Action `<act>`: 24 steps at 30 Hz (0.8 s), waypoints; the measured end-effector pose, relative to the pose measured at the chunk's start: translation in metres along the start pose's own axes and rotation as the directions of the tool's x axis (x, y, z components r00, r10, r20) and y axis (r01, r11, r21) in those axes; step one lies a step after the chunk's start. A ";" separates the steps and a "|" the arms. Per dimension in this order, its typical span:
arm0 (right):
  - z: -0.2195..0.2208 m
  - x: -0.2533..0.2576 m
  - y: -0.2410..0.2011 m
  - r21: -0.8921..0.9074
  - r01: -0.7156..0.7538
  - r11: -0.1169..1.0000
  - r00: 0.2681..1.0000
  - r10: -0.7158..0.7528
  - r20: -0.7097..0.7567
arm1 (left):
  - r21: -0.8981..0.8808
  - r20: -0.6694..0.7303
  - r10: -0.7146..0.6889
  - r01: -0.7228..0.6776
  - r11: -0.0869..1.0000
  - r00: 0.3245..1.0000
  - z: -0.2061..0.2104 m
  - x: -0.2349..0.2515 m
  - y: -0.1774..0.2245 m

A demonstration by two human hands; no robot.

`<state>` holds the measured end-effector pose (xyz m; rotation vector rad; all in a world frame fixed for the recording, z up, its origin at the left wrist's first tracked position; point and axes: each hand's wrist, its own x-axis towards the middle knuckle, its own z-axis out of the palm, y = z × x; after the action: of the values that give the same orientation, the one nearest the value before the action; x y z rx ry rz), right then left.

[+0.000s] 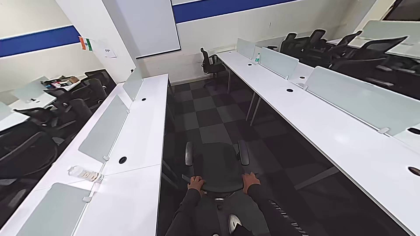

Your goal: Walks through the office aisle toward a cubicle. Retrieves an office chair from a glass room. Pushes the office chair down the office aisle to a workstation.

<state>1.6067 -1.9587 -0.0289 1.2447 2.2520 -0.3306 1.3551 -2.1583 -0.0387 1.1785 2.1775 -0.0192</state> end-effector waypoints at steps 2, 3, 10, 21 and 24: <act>-0.014 0.017 -0.010 0.004 -0.004 1.000 1.000 0.004 0.003 | 0.013 -0.003 -0.004 0.004 1.000 1.000 -0.016 0.024 -0.008; -0.020 0.026 -0.015 0.014 -0.002 1.000 1.000 0.002 -0.002 | 0.019 -0.014 -0.007 0.007 1.000 1.000 -0.024 0.035 -0.013; -0.063 0.098 -0.055 0.098 0.011 0.995 1.000 -0.011 -0.003 | 0.108 0.001 -0.053 0.053 0.993 0.999 -0.089 0.115 -0.041; -0.126 0.180 -0.078 0.118 0.053 0.992 0.997 -0.059 0.043 | 0.113 -0.047 -0.108 0.112 0.987 0.993 -0.156 0.202 -0.051; -0.144 0.199 -0.086 0.129 0.042 0.991 0.996 -0.052 0.067 | 0.092 -0.046 -0.093 0.097 0.991 0.995 -0.174 0.219 -0.055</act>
<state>1.4013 -1.7994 -0.0264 1.2249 2.2320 -0.5355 1.1365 -1.9753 -0.0377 1.1351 2.2898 -0.1399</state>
